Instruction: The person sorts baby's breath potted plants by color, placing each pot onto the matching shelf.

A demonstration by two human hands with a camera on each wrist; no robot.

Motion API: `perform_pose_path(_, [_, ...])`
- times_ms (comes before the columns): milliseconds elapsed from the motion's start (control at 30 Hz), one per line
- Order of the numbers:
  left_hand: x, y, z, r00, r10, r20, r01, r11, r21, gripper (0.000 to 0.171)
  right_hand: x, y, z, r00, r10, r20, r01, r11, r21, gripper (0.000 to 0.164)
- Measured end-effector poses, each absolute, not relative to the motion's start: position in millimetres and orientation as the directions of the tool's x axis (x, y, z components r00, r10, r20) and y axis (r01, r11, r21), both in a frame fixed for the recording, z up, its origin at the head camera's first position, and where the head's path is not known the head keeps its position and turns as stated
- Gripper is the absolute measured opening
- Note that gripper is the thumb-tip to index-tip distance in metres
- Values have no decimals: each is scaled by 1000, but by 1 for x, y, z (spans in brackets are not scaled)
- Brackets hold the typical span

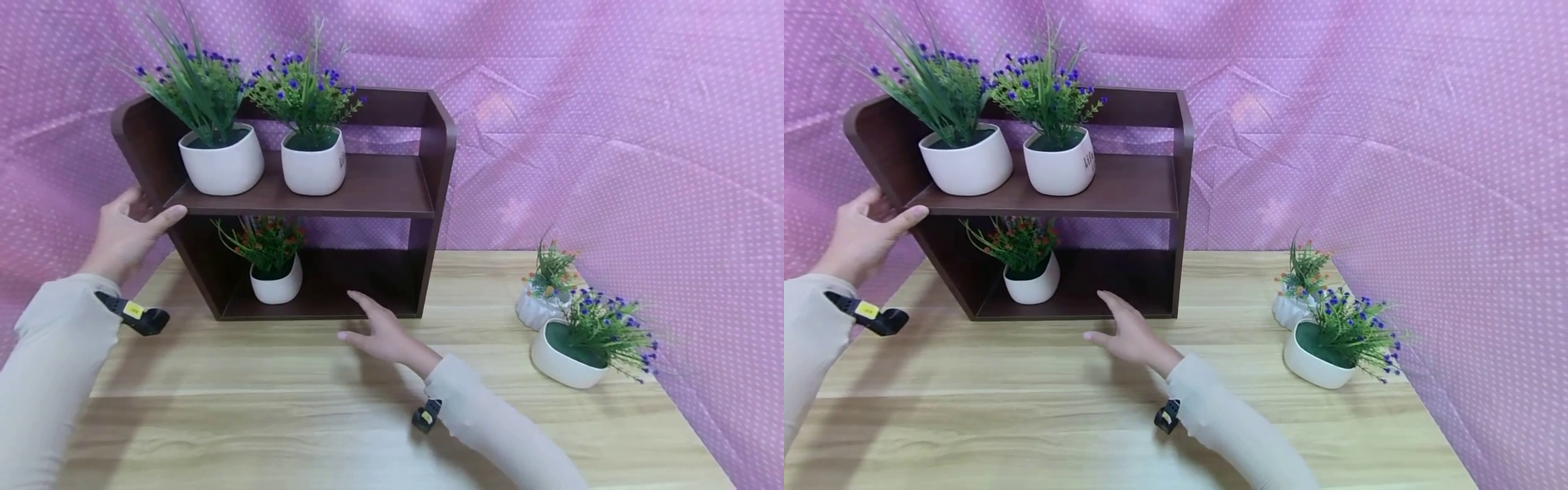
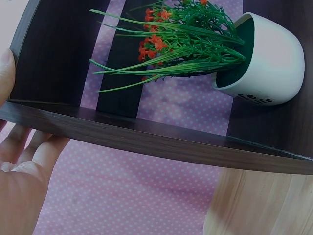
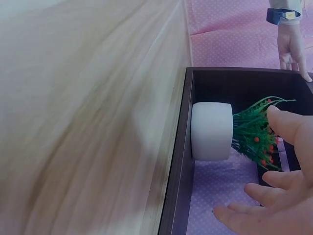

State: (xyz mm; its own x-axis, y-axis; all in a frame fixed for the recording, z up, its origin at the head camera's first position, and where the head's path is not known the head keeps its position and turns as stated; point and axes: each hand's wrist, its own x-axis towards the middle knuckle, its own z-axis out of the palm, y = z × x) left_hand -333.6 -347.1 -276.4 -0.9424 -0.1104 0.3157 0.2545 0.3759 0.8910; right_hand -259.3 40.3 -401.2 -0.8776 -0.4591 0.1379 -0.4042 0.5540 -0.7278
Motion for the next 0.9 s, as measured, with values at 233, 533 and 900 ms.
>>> perform_pose_path(233, [-335,-348,-275,-946,-106,307,241,402,883,63,-247,61,-407,-873,-462,157,-414,529,-741,75])
perform_pose_path(533, [-337,-348,-276,-947,-102,306,242,404,882,63,-229,99,-411,-926,-360,114,-296,507,-810,75])
perform_pose_path(900, [-337,-349,-278,-943,-117,312,235,431,871,63,-213,150,-415,-966,-188,180,-251,493,-833,78])
